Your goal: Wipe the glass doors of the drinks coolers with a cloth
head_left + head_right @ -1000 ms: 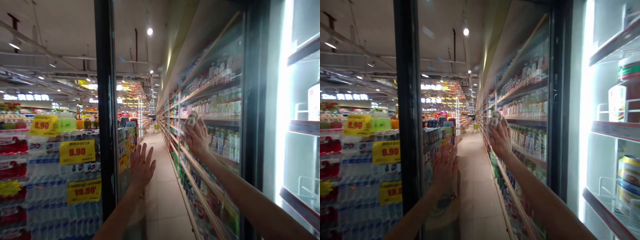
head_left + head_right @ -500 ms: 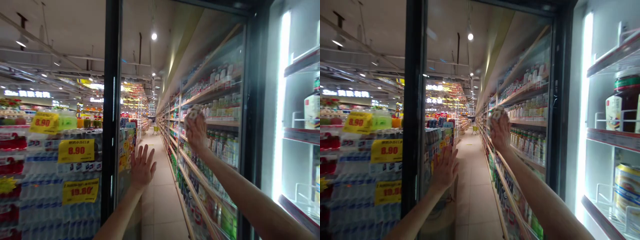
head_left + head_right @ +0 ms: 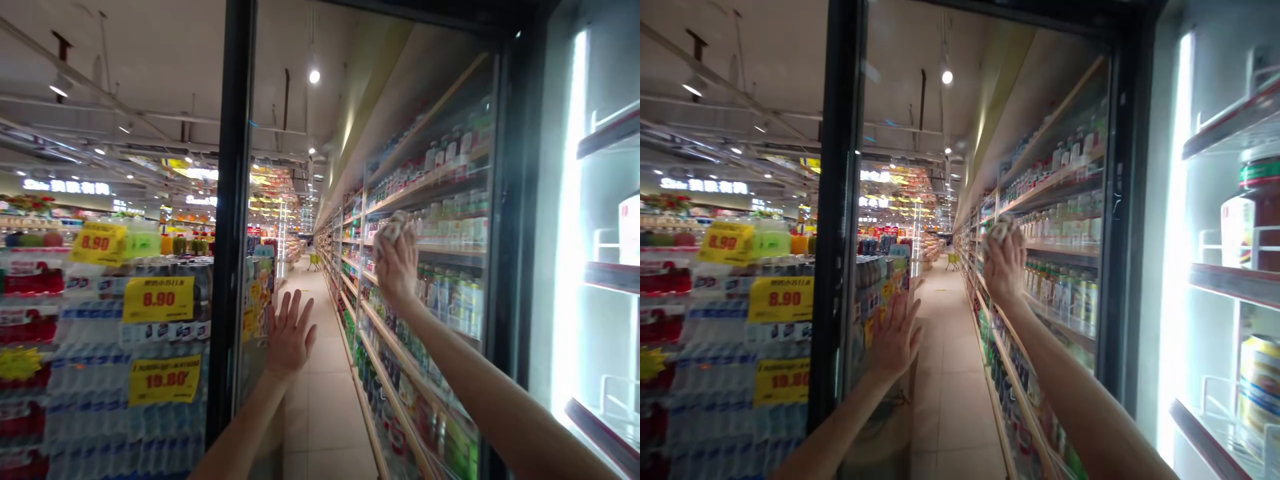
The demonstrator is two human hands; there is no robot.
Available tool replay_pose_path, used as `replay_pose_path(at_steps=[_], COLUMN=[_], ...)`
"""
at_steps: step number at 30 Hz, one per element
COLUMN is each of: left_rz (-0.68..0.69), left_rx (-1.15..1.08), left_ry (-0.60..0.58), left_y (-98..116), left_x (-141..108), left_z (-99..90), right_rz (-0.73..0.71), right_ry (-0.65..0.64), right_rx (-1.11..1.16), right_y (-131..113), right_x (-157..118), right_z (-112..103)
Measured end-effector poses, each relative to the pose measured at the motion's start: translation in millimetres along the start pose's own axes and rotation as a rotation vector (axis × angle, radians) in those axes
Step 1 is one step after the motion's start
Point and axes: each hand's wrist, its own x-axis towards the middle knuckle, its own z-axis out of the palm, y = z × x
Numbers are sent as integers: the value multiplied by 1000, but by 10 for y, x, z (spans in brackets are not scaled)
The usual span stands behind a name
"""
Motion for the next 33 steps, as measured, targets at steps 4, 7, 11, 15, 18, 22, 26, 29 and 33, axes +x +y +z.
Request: replay_pose_path(at_steps=[4,7,11,15,18,22,26,29,33], left_rz=[13,10,12,15,19,21,22,21,15], left_rx=[2,1,3,2,-3,-21,-11,7,18], left_ry=[-2,-14,-40,-32,-18,-19,-29,-24,-40], left_y=[-15,-25,-25,-17,-21,-41,-47,-38,-26], left_x=[1,-13,-31,-31,-23,-24,-33,-33,-34], left_z=[-8,-13,-15,-5,12,28,30,24,6], right_rz=[-454,-398,-50,34,-246,-465,-66,81,-279], right_ry=[-202,-173,29,74,-75,-194,-18,52,-133], right_rx=[120,110,-7,-42,28,91,-27,-57,103], right_y=[-530,-366,176,60,-342,-376,133,187,-317], right_x=[-274,-263,2,-12,-234,-309,11,114,-169], right_z=[-21,-57,-37,4,8,-22,-18,13,-26])
